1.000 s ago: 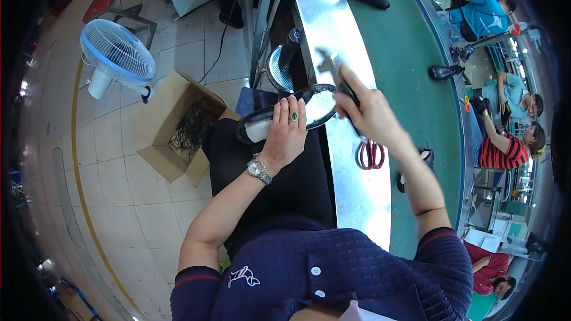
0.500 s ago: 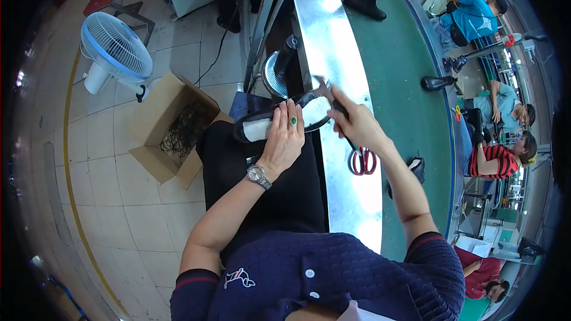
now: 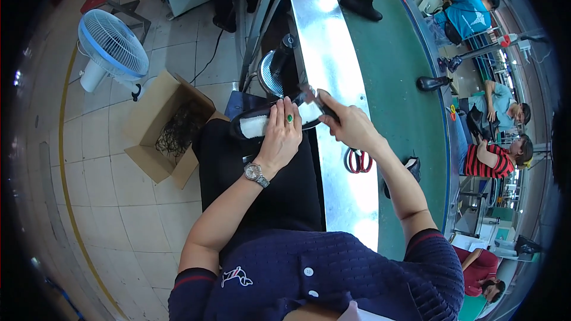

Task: Trimming and inspecting leather boots on an industrial assembly line.

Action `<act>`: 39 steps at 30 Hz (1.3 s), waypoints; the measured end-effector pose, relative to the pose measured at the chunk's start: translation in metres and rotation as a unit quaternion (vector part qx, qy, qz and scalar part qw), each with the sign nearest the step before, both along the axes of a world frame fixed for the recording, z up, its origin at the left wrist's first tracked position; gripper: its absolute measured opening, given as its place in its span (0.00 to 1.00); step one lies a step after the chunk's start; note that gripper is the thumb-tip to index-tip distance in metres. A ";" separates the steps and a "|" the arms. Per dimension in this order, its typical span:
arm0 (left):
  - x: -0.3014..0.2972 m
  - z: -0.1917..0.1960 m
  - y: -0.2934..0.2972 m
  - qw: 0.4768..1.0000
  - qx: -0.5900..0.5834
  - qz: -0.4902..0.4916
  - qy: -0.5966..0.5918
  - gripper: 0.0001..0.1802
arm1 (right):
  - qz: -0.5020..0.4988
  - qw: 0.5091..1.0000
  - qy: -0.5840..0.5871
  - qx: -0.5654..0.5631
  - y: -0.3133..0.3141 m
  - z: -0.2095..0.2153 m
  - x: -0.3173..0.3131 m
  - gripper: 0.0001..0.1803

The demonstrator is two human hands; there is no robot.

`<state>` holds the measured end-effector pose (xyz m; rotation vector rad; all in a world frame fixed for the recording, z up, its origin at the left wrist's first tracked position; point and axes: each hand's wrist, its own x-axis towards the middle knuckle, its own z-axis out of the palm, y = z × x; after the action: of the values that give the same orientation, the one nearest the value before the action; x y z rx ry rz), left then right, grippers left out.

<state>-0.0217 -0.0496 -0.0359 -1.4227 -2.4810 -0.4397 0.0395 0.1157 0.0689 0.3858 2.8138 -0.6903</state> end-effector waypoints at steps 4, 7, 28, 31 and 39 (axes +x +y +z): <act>-0.003 0.012 0.006 0.997 0.064 -0.010 -0.032 0.23 | -0.002 0.996 0.081 0.048 -0.006 -0.025 0.011 0.32; -0.029 0.048 -0.002 0.963 0.081 -0.004 -0.255 0.19 | 0.016 0.989 0.012 0.148 -0.004 -0.017 0.010 0.29; -0.005 0.013 -0.025 0.997 0.025 0.003 -0.074 0.29 | 0.016 0.968 -0.105 -0.226 -0.014 0.000 0.029 0.30; -0.005 0.001 -0.029 1.000 -0.011 0.009 -0.010 0.29 | 0.112 0.988 -0.095 -0.046 -0.018 0.040 0.008 0.32; -0.007 0.003 -0.026 0.996 -0.051 0.002 0.076 0.26 | 0.111 0.987 -0.055 0.102 -0.024 0.007 -0.001 0.39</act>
<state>-0.0285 -0.0760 -0.0333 -1.4326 -2.4140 -0.1988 0.0381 0.0920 0.0755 0.1327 2.7719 -0.3257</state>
